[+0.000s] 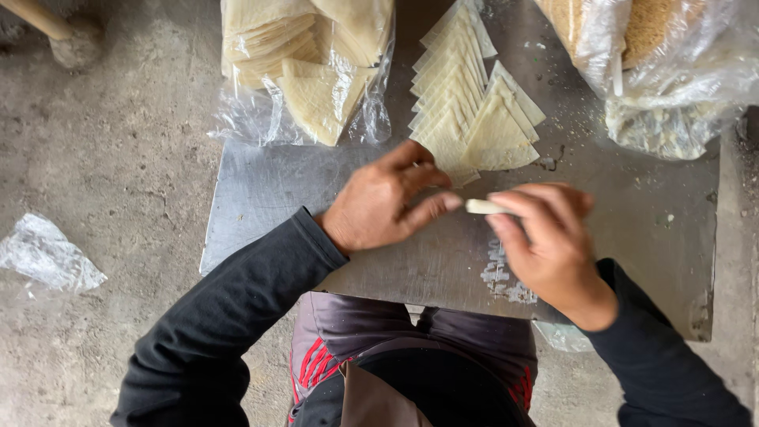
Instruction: The person repeatedly scoops a grainy filling onto triangular pastry sheets, folds them into samosas, and places the finished units into a plastic bag. The process is continuous and repetitive throughout the clip.
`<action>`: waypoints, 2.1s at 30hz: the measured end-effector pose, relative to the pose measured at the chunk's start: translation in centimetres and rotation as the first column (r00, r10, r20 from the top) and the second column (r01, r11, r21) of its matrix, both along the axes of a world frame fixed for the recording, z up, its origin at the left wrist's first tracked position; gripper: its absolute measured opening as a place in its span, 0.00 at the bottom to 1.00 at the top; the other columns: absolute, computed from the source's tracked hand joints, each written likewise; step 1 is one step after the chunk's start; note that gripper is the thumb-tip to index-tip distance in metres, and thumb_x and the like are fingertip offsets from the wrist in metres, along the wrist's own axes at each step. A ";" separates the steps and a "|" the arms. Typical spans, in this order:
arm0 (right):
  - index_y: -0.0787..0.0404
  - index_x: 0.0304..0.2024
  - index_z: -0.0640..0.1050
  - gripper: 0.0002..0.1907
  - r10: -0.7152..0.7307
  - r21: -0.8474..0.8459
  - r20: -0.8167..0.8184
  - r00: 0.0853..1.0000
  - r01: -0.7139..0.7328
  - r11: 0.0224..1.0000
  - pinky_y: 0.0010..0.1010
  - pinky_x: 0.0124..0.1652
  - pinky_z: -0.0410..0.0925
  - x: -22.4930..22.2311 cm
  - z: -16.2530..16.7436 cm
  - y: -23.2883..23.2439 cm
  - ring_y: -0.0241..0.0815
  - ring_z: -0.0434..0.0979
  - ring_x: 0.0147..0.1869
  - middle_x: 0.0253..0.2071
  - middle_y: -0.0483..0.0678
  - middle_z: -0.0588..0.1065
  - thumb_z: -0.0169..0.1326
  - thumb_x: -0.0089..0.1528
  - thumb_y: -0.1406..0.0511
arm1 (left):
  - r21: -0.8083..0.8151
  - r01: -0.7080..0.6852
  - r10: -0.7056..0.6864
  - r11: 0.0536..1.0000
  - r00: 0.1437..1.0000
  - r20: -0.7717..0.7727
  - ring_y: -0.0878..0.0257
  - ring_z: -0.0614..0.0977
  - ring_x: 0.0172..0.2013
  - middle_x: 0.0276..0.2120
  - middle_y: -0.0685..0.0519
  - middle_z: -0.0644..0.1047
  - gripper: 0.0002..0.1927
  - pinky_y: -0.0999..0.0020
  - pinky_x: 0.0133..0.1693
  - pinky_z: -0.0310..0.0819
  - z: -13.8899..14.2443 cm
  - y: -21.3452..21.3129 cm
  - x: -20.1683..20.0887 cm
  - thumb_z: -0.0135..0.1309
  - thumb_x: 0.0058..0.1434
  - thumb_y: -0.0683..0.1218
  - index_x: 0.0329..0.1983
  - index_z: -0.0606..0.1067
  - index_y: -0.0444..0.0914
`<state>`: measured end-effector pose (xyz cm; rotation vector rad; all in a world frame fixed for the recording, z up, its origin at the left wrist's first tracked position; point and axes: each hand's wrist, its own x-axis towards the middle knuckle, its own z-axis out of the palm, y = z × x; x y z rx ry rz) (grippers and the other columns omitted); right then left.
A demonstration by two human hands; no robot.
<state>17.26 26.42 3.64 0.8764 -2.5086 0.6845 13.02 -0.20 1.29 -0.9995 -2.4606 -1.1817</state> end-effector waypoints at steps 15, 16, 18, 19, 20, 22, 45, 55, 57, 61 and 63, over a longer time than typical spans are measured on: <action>0.67 0.45 0.75 0.06 -0.700 -0.329 0.524 0.485 0.873 0.359 0.25 0.47 0.66 20.1 -9.6 21.2 0.32 0.71 0.44 0.44 0.45 0.73 0.61 0.70 0.74 | -0.247 -0.344 0.311 0.906 0.936 -0.163 0.55 0.79 0.28 0.34 0.48 0.77 0.11 0.61 0.28 0.75 -0.6 0.0 -0.6 0.62 0.67 0.49 0.38 0.78 0.35; 0.63 0.49 0.79 0.07 -0.681 -0.177 0.628 0.377 0.921 0.346 0.25 0.44 0.68 20.2 -10.2 21.0 0.32 0.72 0.45 0.44 0.41 0.75 0.61 0.70 0.68 | -0.274 -0.338 0.308 0.900 0.940 -0.149 0.55 0.79 0.26 0.34 0.48 0.77 0.11 0.61 0.26 0.74 -0.8 0.3 -0.7 0.62 0.67 0.48 0.38 0.78 0.35; 0.67 0.46 0.81 0.09 -0.673 -0.045 0.649 0.354 0.901 0.431 0.25 0.40 0.67 18.1 -11.3 20.1 0.33 0.72 0.40 0.39 0.45 0.78 0.62 0.66 0.68 | -0.276 -0.350 0.316 0.895 0.935 -0.161 0.56 0.78 0.26 0.34 0.48 0.77 0.12 0.62 0.26 0.74 -1.0 0.6 -0.6 0.62 0.69 0.49 0.37 0.78 0.35; 0.67 0.45 0.82 0.10 -0.639 -0.024 0.700 0.319 0.904 0.426 0.27 0.38 0.67 17.0 -11.5 19.6 0.35 0.74 0.38 0.37 0.49 0.80 0.62 0.65 0.66 | -0.280 -0.356 0.322 0.891 0.933 -0.163 0.56 0.78 0.25 0.34 0.48 0.77 0.13 0.62 0.25 0.74 -1.1 0.8 -0.2 0.62 0.70 0.50 0.37 0.78 0.35; 0.67 0.43 0.83 0.11 -0.717 0.145 0.663 0.214 0.903 0.404 0.29 0.38 0.68 16.0 -11.5 19.1 0.38 0.78 0.37 0.36 0.53 0.81 0.63 0.63 0.65 | -0.269 -0.359 0.319 0.894 0.931 -0.180 0.56 0.79 0.27 0.34 0.48 0.77 0.13 0.61 0.27 0.75 -1.2 1.0 0.1 0.63 0.70 0.50 0.37 0.78 0.36; 0.67 0.42 0.84 0.13 -0.843 0.309 0.476 0.251 0.850 0.427 0.34 0.42 0.69 14.5 -11.1 18.5 0.43 0.77 0.37 0.38 0.59 0.81 0.62 0.69 0.61 | -0.242 -0.366 0.317 0.898 0.923 -0.220 0.55 0.79 0.29 0.35 0.48 0.77 0.13 0.60 0.30 0.75 -1.2 1.1 0.8 0.63 0.70 0.50 0.36 0.78 0.37; 0.60 0.52 0.80 0.15 -0.051 -0.099 -0.023 0.998 0.049 0.994 0.37 0.55 0.70 3.6 3.5 3.0 0.47 0.77 0.54 0.49 0.50 0.78 0.64 0.63 0.64 | -0.084 -0.219 0.214 0.972 0.975 -0.064 0.50 0.80 0.32 0.34 0.47 0.75 0.10 0.56 0.35 0.77 1.4 0.0 1.1 0.61 0.64 0.48 0.37 0.76 0.37; 0.63 0.47 0.79 0.08 -0.032 0.069 0.022 0.999 0.030 0.997 0.38 0.47 0.70 -3.6 1.0 -7.0 0.46 0.79 0.45 0.41 0.50 0.79 0.58 0.66 0.67 | 0.054 -0.252 0.250 0.966 0.967 0.041 0.48 0.81 0.32 0.35 0.47 0.76 0.12 0.56 0.36 0.77 2.0 -0.7 1.1 0.60 0.66 0.51 0.39 0.77 0.37; 0.66 0.47 0.79 0.07 0.027 -0.165 0.190 0.981 0.004 0.986 0.34 0.44 0.73 -4.9 0.9 -6.7 0.44 0.80 0.45 0.43 0.52 0.80 0.55 0.70 0.68 | 0.039 -0.280 0.277 0.959 0.959 0.060 0.50 0.81 0.34 0.36 0.47 0.76 0.11 0.57 0.38 0.77 1.7 -0.9 1.0 0.58 0.68 0.50 0.41 0.78 0.37; 0.65 0.48 0.80 0.08 0.016 -0.411 0.546 0.838 0.251 0.877 0.28 0.36 0.71 -8.0 1.5 -6.4 0.35 0.78 0.37 0.38 0.50 0.81 0.56 0.69 0.67 | -0.036 -0.285 0.278 0.958 0.951 -0.137 0.49 0.79 0.39 0.37 0.47 0.76 0.11 0.56 0.42 0.76 1.3 -1.4 1.0 0.59 0.64 0.50 0.41 0.80 0.37; 0.63 0.49 0.80 0.08 0.201 -0.623 0.567 0.799 0.256 0.740 0.23 0.40 0.74 -9.3 2.5 -6.5 0.29 0.79 0.40 0.41 0.46 0.81 0.56 0.69 0.67 | -0.051 -0.278 0.268 0.959 0.951 -0.152 0.50 0.79 0.39 0.37 0.47 0.76 0.11 0.56 0.43 0.76 1.2 -1.3 1.0 0.60 0.63 0.49 0.40 0.80 0.37</action>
